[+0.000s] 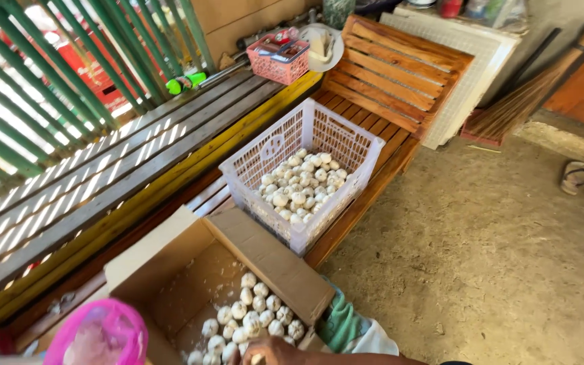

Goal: The recorder is sorting and cleaning heads of garlic in a cardboard box.

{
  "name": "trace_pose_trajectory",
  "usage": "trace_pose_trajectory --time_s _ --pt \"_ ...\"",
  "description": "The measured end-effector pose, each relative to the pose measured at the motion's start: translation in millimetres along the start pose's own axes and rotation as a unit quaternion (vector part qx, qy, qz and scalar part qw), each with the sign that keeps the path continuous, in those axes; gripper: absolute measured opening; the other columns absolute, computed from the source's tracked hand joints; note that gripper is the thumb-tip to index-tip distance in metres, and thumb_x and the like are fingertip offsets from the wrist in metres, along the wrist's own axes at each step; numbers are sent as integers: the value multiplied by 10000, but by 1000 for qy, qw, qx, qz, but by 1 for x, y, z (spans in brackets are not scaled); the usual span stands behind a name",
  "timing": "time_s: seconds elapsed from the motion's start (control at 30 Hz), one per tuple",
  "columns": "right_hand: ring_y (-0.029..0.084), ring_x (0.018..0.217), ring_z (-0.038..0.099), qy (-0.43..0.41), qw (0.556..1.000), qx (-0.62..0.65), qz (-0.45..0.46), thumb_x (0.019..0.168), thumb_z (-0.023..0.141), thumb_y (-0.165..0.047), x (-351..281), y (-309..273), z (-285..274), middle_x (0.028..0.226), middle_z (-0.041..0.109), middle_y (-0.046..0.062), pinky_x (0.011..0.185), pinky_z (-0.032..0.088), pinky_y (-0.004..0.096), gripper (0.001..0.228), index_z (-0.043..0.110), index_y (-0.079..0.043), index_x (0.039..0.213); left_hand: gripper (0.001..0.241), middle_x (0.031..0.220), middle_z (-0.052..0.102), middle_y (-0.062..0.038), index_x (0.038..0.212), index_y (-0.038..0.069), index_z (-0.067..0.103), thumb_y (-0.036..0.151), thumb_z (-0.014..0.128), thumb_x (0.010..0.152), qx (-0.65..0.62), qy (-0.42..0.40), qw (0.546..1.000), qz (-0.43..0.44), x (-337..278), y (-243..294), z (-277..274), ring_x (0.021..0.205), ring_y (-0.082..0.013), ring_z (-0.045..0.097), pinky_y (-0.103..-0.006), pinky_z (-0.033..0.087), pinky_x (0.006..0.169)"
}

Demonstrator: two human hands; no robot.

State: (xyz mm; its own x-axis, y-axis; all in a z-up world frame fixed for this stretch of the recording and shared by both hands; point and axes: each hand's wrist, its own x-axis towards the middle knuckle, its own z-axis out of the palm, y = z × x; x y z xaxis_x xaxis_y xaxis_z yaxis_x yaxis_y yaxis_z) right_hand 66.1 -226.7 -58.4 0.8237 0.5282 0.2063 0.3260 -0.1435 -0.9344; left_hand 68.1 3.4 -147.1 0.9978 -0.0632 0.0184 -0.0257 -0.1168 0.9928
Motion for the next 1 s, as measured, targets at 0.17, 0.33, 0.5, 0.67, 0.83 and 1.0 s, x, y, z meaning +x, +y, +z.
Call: trace_pose_trajectory --time_s 0.17,0.33,0.5,0.67,0.83,1.0 --pt "187 1187 632 61 964 208 154 942 705 -182 -16 17 8 1266 657 47 980 540 364 289 691 -34 1190 338 1321 660 -146 1272 -59 655 29 610 949 -65 40 994 -75 -49 39 55 1172 -210 657 -310 539 960" --pt "159 1115 613 54 988 107 99 910 752 -143 -11 -10 -9 1144 667 70 971 522 337 347 643 -21 1216 391 1207 721 -102 1336 -33 644 108 644 971 -233 135 939 -212 -60 134 69 1057 -162 681 -293 553 913" --pt "147 1104 634 60 990 101 80 899 760 -135 -19 -21 -11 1160 686 67 964 518 307 348 667 -10 1210 363 1123 722 -114 1292 -48 664 113 683 967 -261 141 938 -181 -71 126 77 996 -176 696 -312 580 874" --pt "69 842 636 87 975 103 179 918 768 -162 -19 -27 -10 1063 714 33 709 545 221 300 690 -25 1173 338 1073 708 -115 1285 -40 689 154 656 1010 -340 104 911 -209 -64 123 78 974 -200 687 -373 604 893" --pt "92 783 681 110 974 105 168 947 763 -203 -3 -48 -7 984 739 51 642 572 240 256 702 -19 1115 463 1234 685 -116 1380 5 602 331 503 1066 -409 71 886 -208 -51 143 62 1106 -218 667 -411 547 979" --pt "96 989 673 98 992 75 -16 942 746 -179 16 -106 -12 1066 669 41 721 642 268 236 661 -4 1075 565 1292 655 -134 1405 40 535 438 376 1036 -483 66 834 -258 -43 163 64 1120 -287 702 -497 579 968"
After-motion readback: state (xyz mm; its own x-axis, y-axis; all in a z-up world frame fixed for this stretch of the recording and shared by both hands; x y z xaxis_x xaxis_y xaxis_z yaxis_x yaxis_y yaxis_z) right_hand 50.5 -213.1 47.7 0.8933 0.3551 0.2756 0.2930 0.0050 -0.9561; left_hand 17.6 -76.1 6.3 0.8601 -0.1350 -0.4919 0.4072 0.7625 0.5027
